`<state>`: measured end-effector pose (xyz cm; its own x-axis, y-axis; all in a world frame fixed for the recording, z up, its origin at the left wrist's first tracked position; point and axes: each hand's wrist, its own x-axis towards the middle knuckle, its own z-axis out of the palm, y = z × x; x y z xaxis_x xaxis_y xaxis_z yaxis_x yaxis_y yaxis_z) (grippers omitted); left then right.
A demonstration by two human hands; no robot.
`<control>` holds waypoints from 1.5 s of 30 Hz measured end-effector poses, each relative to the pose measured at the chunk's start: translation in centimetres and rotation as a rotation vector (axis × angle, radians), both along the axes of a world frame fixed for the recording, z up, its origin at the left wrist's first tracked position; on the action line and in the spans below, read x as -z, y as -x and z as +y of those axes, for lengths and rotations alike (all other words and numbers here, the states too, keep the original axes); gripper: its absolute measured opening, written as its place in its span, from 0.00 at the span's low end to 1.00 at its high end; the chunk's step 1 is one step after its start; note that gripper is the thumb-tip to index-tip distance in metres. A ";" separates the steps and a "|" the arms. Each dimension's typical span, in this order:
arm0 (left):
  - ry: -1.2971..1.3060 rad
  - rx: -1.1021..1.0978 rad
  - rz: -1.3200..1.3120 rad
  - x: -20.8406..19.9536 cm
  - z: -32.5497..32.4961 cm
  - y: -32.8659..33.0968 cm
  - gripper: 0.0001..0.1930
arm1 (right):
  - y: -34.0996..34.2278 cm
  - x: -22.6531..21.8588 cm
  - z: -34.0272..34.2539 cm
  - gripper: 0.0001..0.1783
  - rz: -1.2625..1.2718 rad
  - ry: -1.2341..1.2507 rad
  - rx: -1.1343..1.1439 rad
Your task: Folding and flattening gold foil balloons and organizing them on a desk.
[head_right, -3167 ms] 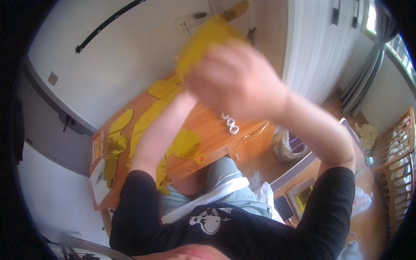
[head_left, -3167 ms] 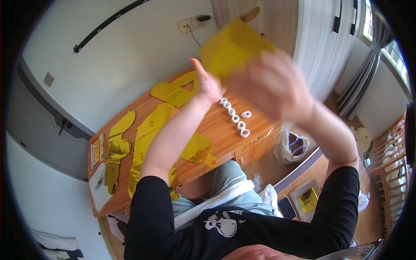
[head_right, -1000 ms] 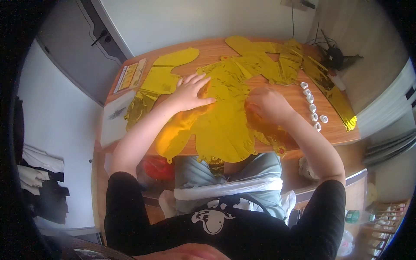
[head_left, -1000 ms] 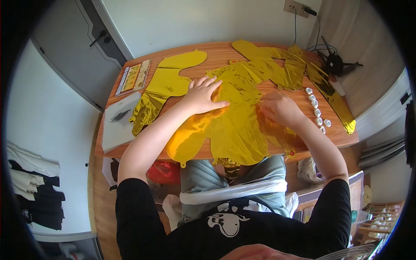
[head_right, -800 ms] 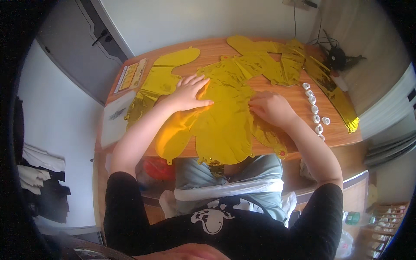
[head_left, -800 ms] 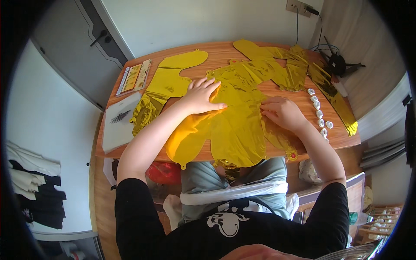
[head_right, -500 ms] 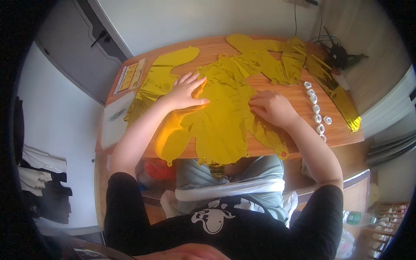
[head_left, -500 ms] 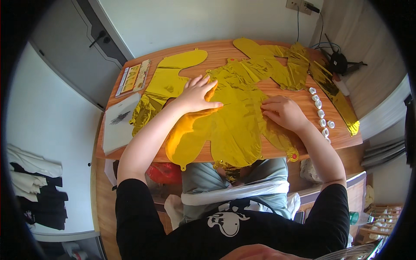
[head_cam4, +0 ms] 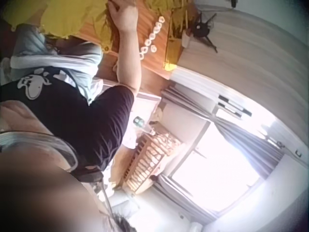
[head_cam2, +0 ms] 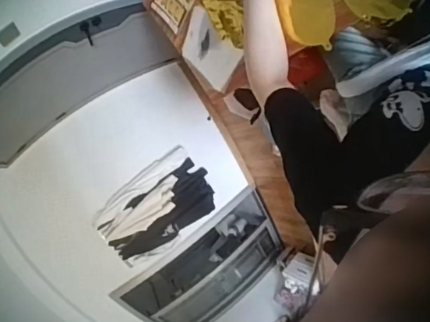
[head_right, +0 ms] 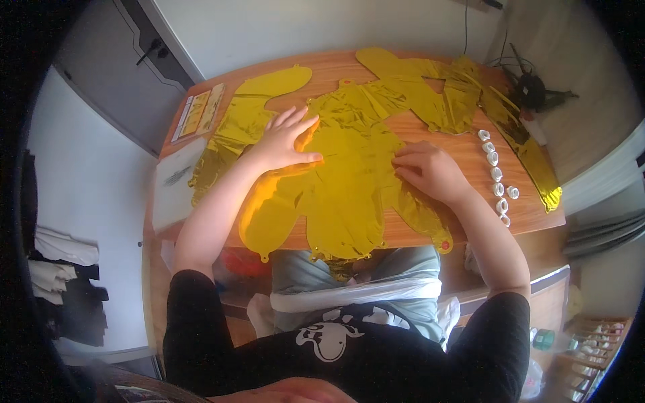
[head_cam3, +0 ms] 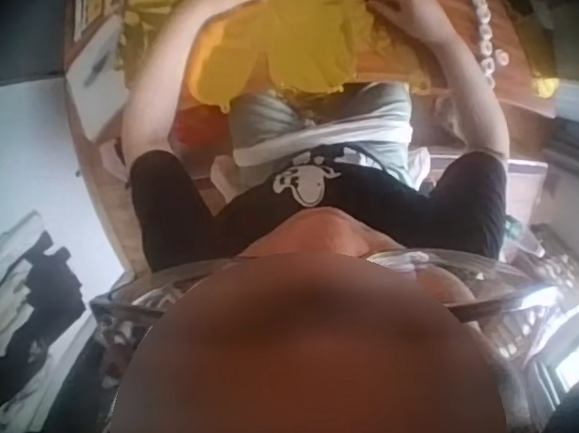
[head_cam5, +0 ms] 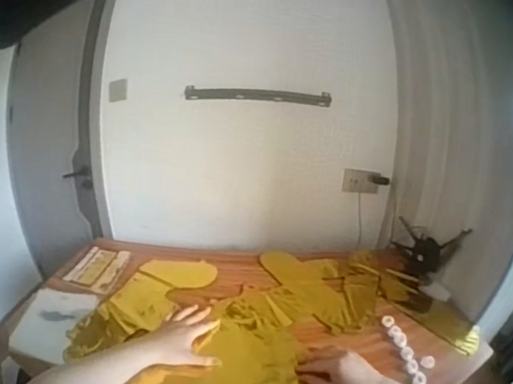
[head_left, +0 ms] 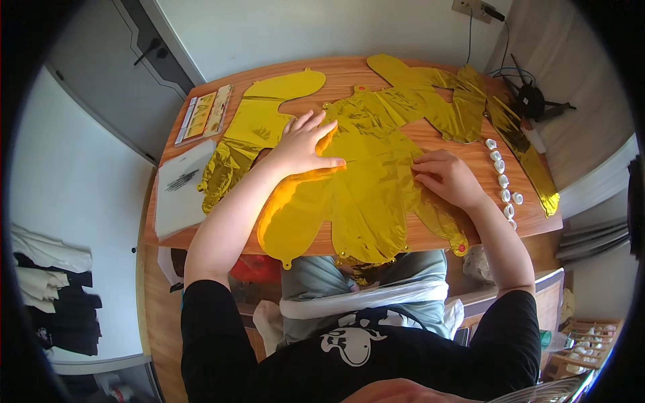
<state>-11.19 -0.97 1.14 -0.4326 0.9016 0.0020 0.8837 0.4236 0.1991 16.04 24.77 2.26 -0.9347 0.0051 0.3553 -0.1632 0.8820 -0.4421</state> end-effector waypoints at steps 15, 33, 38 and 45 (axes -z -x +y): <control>-0.080 0.041 -0.013 0.7 -0.2 0.4 0.52 | 0.2 0.3 0.2 0.12 0.040 -0.003 -0.005; 0.136 -0.036 0.050 -1.4 -2.8 1.7 0.60 | 0.5 0.4 -0.2 0.11 0.014 -0.103 0.027; 0.132 -0.038 0.039 -1.2 -2.8 2.6 0.63 | 0.9 0.5 -0.2 0.11 0.021 -0.105 -0.003; -0.113 0.024 -0.187 -0.5 -2.7 2.9 0.68 | 1.1 0.8 -0.2 0.12 0.037 -0.135 0.025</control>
